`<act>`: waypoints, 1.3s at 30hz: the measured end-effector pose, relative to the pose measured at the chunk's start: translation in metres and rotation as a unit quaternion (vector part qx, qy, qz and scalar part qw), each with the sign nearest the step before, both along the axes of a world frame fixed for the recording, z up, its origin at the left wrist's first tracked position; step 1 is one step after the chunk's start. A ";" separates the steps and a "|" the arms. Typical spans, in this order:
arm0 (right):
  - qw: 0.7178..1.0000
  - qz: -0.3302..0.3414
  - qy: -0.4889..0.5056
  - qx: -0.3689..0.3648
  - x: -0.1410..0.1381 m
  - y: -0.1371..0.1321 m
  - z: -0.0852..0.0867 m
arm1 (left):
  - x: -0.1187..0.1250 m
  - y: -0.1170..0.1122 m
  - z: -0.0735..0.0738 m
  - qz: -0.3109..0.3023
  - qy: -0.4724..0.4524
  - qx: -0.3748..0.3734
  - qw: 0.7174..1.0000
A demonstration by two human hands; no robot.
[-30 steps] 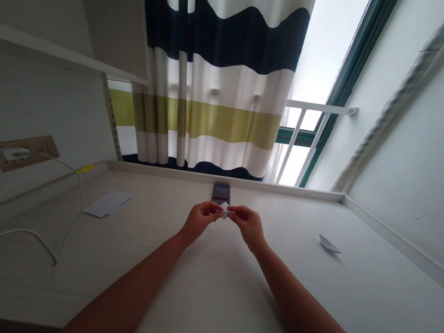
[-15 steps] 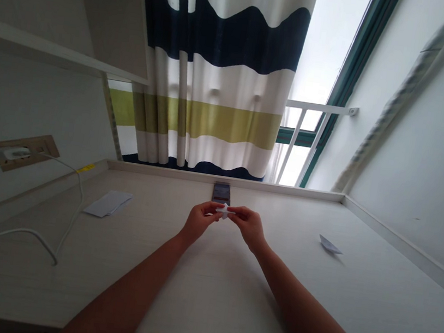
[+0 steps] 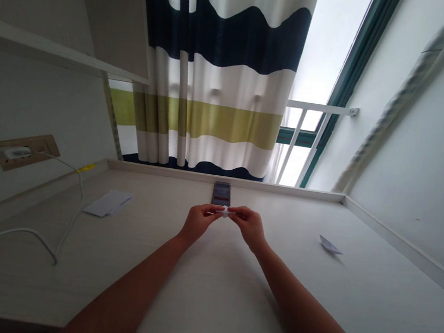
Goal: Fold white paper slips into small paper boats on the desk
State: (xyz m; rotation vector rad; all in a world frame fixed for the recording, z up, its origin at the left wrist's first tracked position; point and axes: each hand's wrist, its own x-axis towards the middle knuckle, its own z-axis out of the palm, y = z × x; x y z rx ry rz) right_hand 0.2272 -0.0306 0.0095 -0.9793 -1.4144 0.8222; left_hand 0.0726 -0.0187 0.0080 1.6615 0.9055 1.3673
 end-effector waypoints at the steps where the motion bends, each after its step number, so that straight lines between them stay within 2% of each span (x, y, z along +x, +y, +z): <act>1: 1.000 0.000 -0.001 0.001 0.000 0.000 0.000 | 0.000 0.000 0.000 0.002 0.002 0.005 1.000; 11: 1.000 -0.004 -0.019 0.018 0.001 0.001 0.000 | 0.000 -0.003 0.003 0.010 0.022 0.017 1.000; 21: 0.999 -0.023 -0.035 0.028 0.001 0.004 -0.006 | -0.001 0.006 -0.006 0.036 0.042 0.084 0.995; 29: 0.998 -0.014 -0.044 0.048 0.001 0.001 0.000 | -0.001 0.002 -0.003 0.017 0.033 0.088 0.995; 34: 0.998 0.012 -0.044 0.042 0.000 0.000 0.000 | 0.000 0.001 -0.003 0.013 0.041 0.086 0.995; 39: 0.998 0.009 -0.062 0.033 -0.001 -0.003 0.003 | 0.001 0.000 -0.003 0.012 0.044 0.068 0.997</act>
